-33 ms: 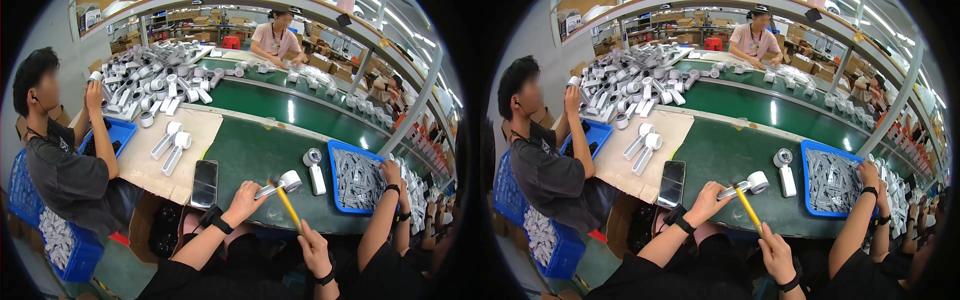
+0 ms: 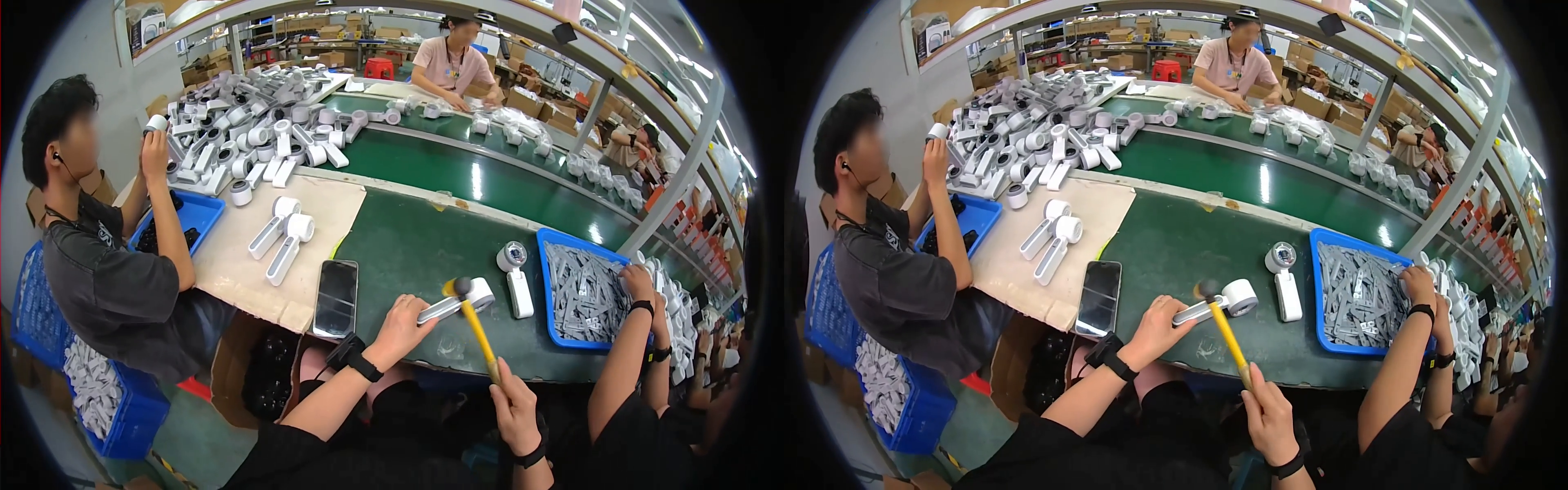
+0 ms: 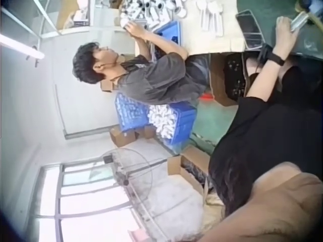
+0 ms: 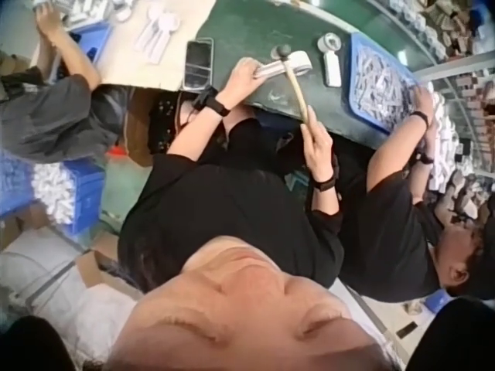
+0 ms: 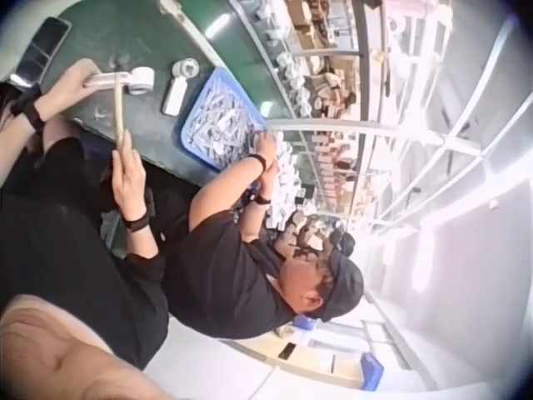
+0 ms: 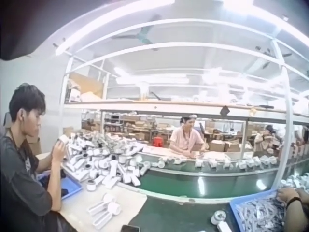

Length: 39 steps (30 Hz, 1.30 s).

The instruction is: Assembling plastic and metal components using a mallet on a factory production line.

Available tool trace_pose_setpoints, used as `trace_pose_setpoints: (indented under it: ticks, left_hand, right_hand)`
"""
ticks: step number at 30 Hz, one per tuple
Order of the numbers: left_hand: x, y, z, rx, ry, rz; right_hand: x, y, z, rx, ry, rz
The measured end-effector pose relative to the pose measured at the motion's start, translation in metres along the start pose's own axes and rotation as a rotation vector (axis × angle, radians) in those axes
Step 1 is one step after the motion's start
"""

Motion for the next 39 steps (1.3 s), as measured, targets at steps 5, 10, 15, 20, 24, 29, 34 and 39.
trace_pose_setpoints:
  ticks: [5, 10, 15, 20, 24, 29, 34, 39]
  left_hand:
    - [0.006, -0.004, 0.009, -0.128, -0.043, 0.095]
    - [0.029, -0.005, -0.004, -0.148, -0.188, 0.126]
    - [0.028, -0.007, -0.003, -0.172, -0.235, 0.101]
    - [0.029, -0.008, -0.006, -0.182, -0.257, 0.087]
    - [0.028, -0.009, -0.005, -0.162, -0.269, 0.062]
    - [0.028, -0.006, -0.007, -0.207, -0.251, 0.063]
    - [0.027, -0.009, -0.005, -0.183, -0.254, 0.08]
    - [0.025, -0.01, -0.006, -0.16, -0.247, 0.105]
  right_hand:
    - [-0.009, 0.012, 0.027, 0.095, 0.029, -0.098]
    - [-0.002, 0.011, 0.019, -0.144, 0.093, -0.023]
    - [-0.006, 0.02, 0.014, 0.066, -0.137, -0.153]
    - [-0.003, 0.025, 0.02, -0.043, 0.003, -0.146]
    - [-0.001, 0.02, 0.004, -0.038, -0.024, -0.164]
    - [-0.005, 0.03, 0.014, 0.037, -0.054, -0.244]
    - [-0.003, 0.014, 0.0, -0.126, 0.073, -0.146]
    - [-0.007, 0.022, 0.009, 0.096, -0.172, -0.145]
Point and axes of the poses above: each hand's wrist, its own x-axis away from the middle knuckle, its own y-axis out of the palm, z = x × y, the point moved 6 cm from there along -x, towards the middle knuckle, and after that the axes turned 3 degrees about -z, right-handed, at the moved point
